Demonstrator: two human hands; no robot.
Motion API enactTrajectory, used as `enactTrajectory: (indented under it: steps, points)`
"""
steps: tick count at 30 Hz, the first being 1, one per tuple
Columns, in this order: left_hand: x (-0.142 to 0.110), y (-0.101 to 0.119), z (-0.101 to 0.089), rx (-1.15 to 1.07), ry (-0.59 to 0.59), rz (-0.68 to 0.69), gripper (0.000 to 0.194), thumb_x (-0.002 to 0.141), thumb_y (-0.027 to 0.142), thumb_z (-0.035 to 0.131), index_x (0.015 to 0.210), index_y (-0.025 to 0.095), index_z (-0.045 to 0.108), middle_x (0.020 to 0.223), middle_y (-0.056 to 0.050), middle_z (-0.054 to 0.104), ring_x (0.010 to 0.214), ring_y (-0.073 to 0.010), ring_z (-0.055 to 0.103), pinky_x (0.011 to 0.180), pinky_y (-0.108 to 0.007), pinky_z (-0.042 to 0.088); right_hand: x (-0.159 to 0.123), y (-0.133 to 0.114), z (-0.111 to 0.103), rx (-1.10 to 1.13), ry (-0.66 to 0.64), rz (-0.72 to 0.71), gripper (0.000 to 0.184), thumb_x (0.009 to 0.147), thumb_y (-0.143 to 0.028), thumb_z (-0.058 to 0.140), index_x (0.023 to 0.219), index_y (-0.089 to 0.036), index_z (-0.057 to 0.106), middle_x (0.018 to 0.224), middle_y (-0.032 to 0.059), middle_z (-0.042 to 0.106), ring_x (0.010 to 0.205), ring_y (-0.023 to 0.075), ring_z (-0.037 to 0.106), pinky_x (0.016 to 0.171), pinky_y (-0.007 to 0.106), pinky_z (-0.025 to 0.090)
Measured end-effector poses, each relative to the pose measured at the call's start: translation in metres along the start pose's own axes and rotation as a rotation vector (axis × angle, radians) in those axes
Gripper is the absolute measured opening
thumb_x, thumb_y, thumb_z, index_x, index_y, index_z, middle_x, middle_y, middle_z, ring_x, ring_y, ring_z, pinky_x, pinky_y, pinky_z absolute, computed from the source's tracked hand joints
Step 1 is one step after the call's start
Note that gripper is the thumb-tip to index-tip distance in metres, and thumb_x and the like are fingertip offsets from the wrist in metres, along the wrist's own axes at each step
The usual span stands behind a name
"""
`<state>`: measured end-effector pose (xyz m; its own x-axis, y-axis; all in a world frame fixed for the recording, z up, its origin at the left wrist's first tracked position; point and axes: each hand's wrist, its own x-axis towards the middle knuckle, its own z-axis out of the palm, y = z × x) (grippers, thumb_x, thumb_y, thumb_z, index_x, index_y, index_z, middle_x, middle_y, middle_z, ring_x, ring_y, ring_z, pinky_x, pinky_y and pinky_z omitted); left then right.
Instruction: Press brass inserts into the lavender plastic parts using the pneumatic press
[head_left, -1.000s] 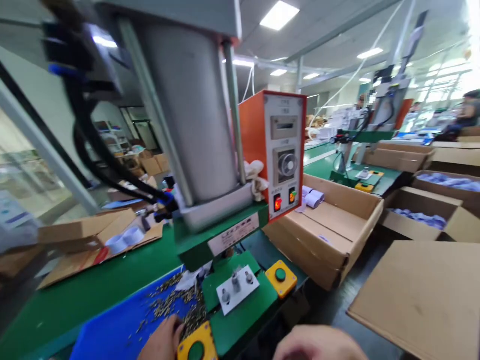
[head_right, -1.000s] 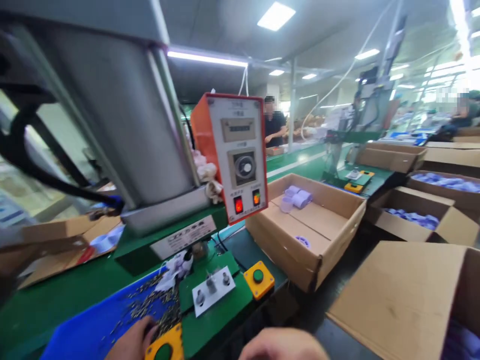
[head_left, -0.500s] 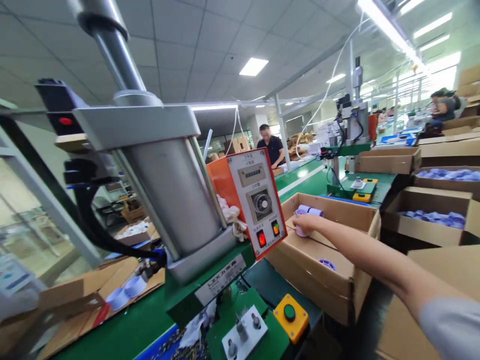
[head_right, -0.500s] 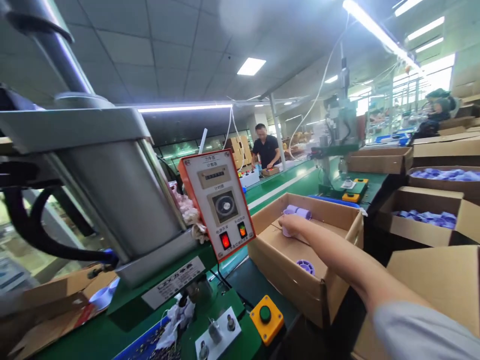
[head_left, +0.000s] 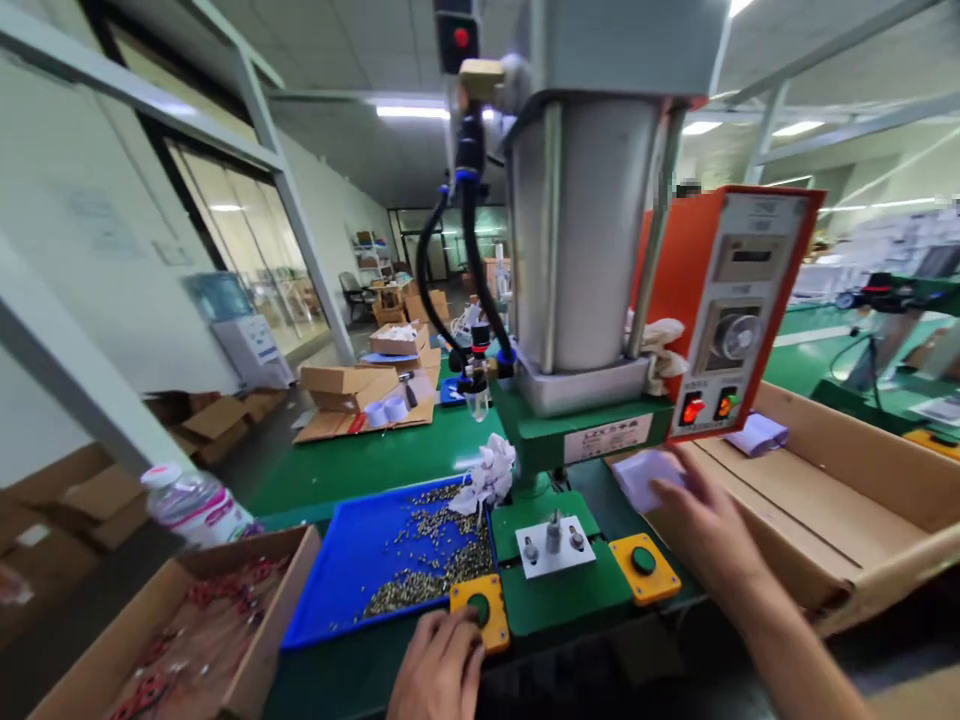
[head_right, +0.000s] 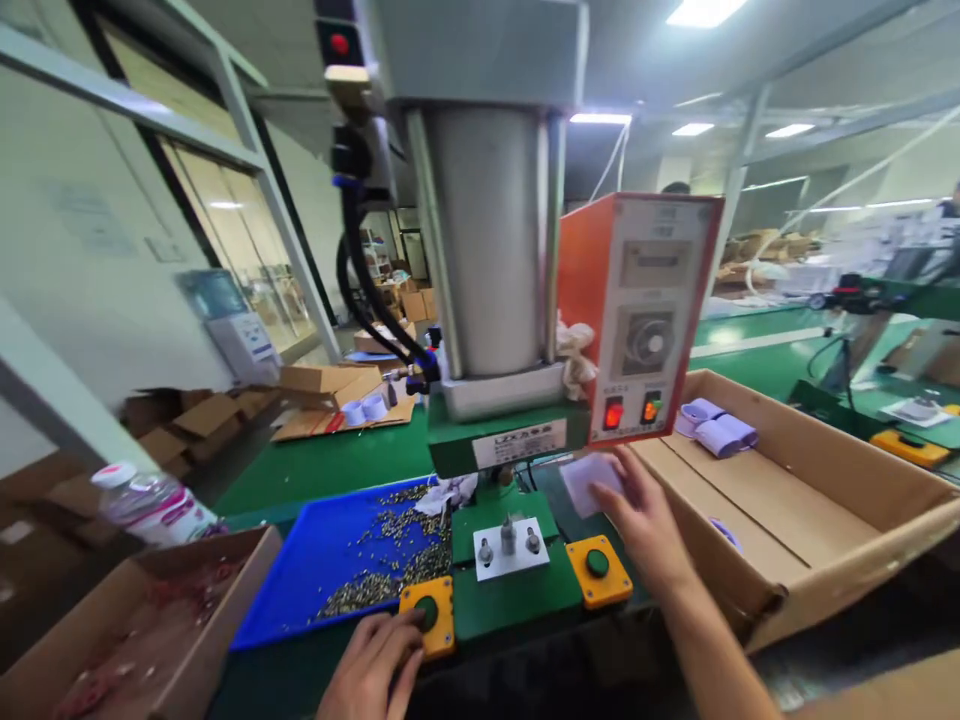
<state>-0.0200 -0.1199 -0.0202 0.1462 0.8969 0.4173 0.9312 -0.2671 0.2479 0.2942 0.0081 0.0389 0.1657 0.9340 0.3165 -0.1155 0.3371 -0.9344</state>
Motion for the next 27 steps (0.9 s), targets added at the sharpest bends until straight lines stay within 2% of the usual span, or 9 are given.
enactTrajectory:
  steps: [3,6,9,15,18,21,25,27]
  points:
    - [0.004,0.017,-0.004,-0.013,-0.065,-0.117,0.019,0.090,0.020,0.046,0.088,0.024,0.065,0.106,-0.003,0.070,0.099,-0.0209,0.061,0.086,-0.037,0.055,-0.020,0.035,0.054,0.038,-0.113,0.068,0.058,0.071,-0.046,0.071,0.118,-0.018,0.052,0.099,0.0094,0.071,0.084,0.0226,0.068,0.070,0.032,0.057]
    - [0.004,0.025,-0.002,-0.009,-0.109,-0.182,0.020,0.088,0.017,0.046,0.090,0.023,0.066,0.109,-0.004,0.069,0.102,-0.0240,0.060,0.087,-0.043,0.054,-0.022,0.047,0.078,0.061,-0.159,0.071,0.054,0.072,-0.045,0.071,0.116,-0.018,0.055,0.104,0.0105,0.070,0.090,0.0231,0.068,0.074,0.031,0.056]
    - [0.003,0.027,0.002,-0.006,-0.118,-0.215,0.022,0.088,0.015,0.045,0.089,0.022,0.066,0.113,-0.005,0.068,0.104,-0.0255,0.059,0.088,-0.045,0.053,-0.017,0.045,0.079,-0.060,-0.198,-0.026,0.046,0.074,-0.042,0.070,0.112,-0.017,0.059,0.106,0.0100,0.070,0.096,0.0240,0.066,0.081,0.032,0.054]
    - [0.003,0.027,0.005,-0.035,-0.067,-0.223,0.021,0.087,0.014,0.046,0.086,0.023,0.065,0.109,-0.005,0.068,0.101,-0.0242,0.060,0.085,-0.042,0.053,-0.011,0.032,0.075,-0.530,-0.425,-0.252,0.027,0.076,-0.035,0.065,0.097,-0.018,0.063,0.095,0.0066,0.069,0.080,0.0196,0.063,0.076,0.032,0.052]
    - [0.003,0.028,0.006,-0.070,-0.052,-0.230,0.022,0.088,0.014,0.044,0.086,0.022,0.064,0.107,-0.006,0.068,0.100,-0.0237,0.059,0.084,-0.041,0.053,-0.013,0.033,0.078,-0.630,-0.391,-0.297,0.025,0.075,-0.035,0.066,0.093,-0.019,0.059,0.092,0.0065,0.068,0.075,0.0183,0.061,0.075,0.033,0.051]
    - [0.002,0.027,0.006,-0.108,-0.062,-0.238,0.022,0.089,0.016,0.042,0.085,0.022,0.063,0.107,-0.007,0.068,0.100,-0.0239,0.059,0.084,-0.042,0.052,-0.017,0.036,0.082,-0.603,-0.335,-0.285,0.027,0.076,-0.036,0.065,0.095,-0.019,0.056,0.095,0.0073,0.067,0.081,0.0196,0.062,0.079,0.034,0.051]
    - [0.001,0.027,0.005,-0.135,-0.070,-0.253,0.022,0.089,0.017,0.043,0.086,0.023,0.064,0.109,-0.006,0.068,0.102,-0.0238,0.059,0.086,-0.044,0.052,-0.022,0.037,0.084,-0.359,-0.312,-0.151,0.033,0.080,-0.038,0.064,0.105,-0.020,0.053,0.091,0.0058,0.069,0.078,0.0182,0.064,0.070,0.028,0.053]
    - [0.001,0.027,0.004,-0.145,-0.060,-0.247,0.021,0.089,0.017,0.044,0.086,0.023,0.065,0.109,-0.006,0.068,0.101,-0.0231,0.059,0.086,-0.042,0.053,-0.025,0.038,0.083,-0.258,-0.293,-0.111,0.037,0.079,-0.038,0.066,0.109,-0.020,0.051,0.096,0.0072,0.069,0.082,0.0193,0.066,0.071,0.028,0.054]
